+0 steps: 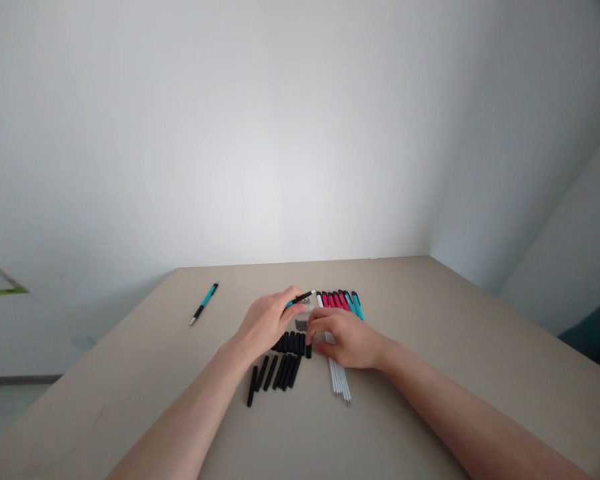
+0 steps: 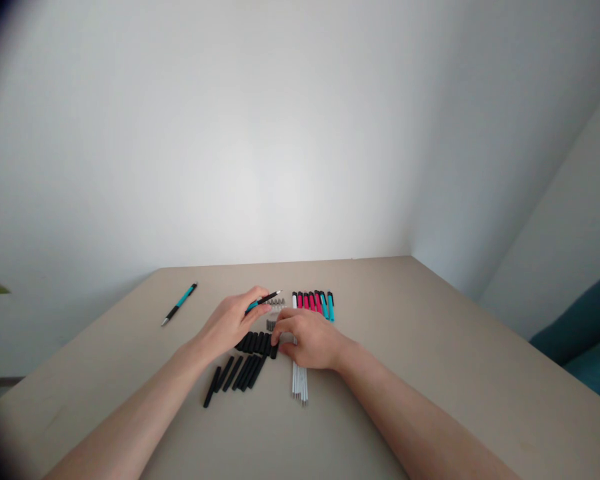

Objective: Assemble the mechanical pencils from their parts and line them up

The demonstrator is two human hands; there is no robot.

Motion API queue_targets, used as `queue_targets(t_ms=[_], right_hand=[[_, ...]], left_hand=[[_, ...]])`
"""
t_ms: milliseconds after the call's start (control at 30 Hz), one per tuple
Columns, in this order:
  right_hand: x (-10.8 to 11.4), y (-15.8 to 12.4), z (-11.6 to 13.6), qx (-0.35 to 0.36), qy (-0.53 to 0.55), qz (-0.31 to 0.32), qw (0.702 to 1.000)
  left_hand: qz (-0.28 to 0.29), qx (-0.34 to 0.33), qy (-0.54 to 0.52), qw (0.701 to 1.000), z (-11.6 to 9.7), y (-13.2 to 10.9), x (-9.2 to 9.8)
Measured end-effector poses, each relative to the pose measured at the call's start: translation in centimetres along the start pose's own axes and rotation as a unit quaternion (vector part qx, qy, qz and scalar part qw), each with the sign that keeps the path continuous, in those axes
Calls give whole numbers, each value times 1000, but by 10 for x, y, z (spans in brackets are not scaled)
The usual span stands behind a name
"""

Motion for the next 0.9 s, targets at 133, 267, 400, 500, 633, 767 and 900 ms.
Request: queue_targets(t_ms=[133, 267, 400, 500, 633, 767, 900], right_hand=[[-1, -1, 2, 18, 10, 5, 1000], [-1, 0, 2, 13, 12, 9, 1000], [-1, 1, 5, 15, 16, 22, 1000], [0, 1, 6, 15, 16, 28, 999], [0, 0, 6, 14, 15, 40, 999], [-1, -1, 5, 15, 24, 42, 999], [0, -1, 7, 28, 32, 35, 999]], left_hand=[[1, -13, -11, 1000, -5, 0, 1], [8, -29, 3, 1000, -7, -1, 1], [2, -18, 24, 1000, -4, -1, 0], [2, 6, 29, 1000, 1, -1, 0], [6, -1, 29, 1000, 0, -1, -1], [7, -11, 32, 999, -2, -1, 0], [2, -9, 46, 999, -1, -1, 0]])
Point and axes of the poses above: each hand's wrist, its own y-axis towards the middle knuckle, its own x-axis out of the back of the hand, z = x × y, the point moved 5 cm from there along y, towards the middle knuckle, and after that the axes turned 14 degrees about -z, right-handed, at the moved point
